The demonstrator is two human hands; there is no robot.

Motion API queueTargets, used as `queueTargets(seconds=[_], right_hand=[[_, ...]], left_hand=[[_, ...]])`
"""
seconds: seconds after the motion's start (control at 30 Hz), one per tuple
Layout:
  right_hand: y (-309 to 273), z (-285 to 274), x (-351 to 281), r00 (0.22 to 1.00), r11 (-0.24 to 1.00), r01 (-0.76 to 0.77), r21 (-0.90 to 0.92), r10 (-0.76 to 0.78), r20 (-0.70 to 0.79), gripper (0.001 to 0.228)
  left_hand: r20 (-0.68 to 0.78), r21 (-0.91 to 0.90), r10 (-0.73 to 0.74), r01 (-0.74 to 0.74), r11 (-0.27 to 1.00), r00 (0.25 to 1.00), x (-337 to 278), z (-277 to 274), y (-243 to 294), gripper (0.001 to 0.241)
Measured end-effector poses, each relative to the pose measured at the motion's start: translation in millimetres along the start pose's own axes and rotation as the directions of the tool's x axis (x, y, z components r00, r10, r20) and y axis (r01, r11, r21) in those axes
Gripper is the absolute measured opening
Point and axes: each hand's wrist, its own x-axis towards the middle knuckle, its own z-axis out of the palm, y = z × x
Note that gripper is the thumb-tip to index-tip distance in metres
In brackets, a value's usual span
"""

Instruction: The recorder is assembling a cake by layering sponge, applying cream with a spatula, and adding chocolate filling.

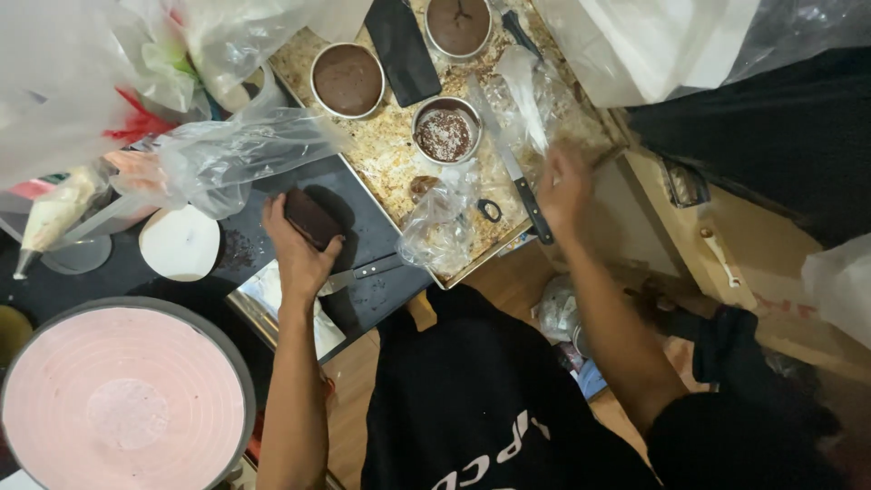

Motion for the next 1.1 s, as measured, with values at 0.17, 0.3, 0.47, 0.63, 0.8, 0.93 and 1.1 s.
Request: queueTargets(seconds=[0.17,0.3,0.47,0.63,0.8,0.93,1.1], right_hand=[[-51,-28,-47,0.971,0.944,0.160,-0.288,-0.098,0.219,0.039],[-31,-26,-63,0.949,0.908,0.257,-0.331,-0.173,0.263,0.055],[-7,-33,-99,0.969,0.984,0.164,-0.073,-0.147,0.198,0.046],[-50,-43,-153,0.939,0.932,-0.291,0.219,0.234,0.251,0.045],[-104,-33,-209,0.756,0.617,-0.630,0.472,0.349,0.553,0.043],[-139,-14,-231,0.817,0.915,-0.326,0.236,0.147,0.557,0.043],[-206,-4,-220,0.800,0.967,-0.013,0.256,-0.143,0.582,0.041]], left_hand=[[-0.035,-0.039,-0.013,0.012,0.999,0.999,2,8,-5,0.107],[-0.061,-0.085,-0.027,0.022,0.996,0.998,0,5,-10,0.107],[-0.033,-0.166,-0.004,-0.002,0.986,0.999,-2,-9,-16,0.101],[0.010,-0.271,-0.115,0.114,0.956,0.993,-5,-12,-33,0.075],[0.048,-0.420,-0.105,0.116,0.900,0.993,-7,-18,-24,0.081],[0.130,-0.584,-0.217,0.252,0.771,0.967,-10,-12,-30,0.080],[0.163,-0.623,-0.191,0.251,0.741,0.968,-11,-19,-24,0.073]])
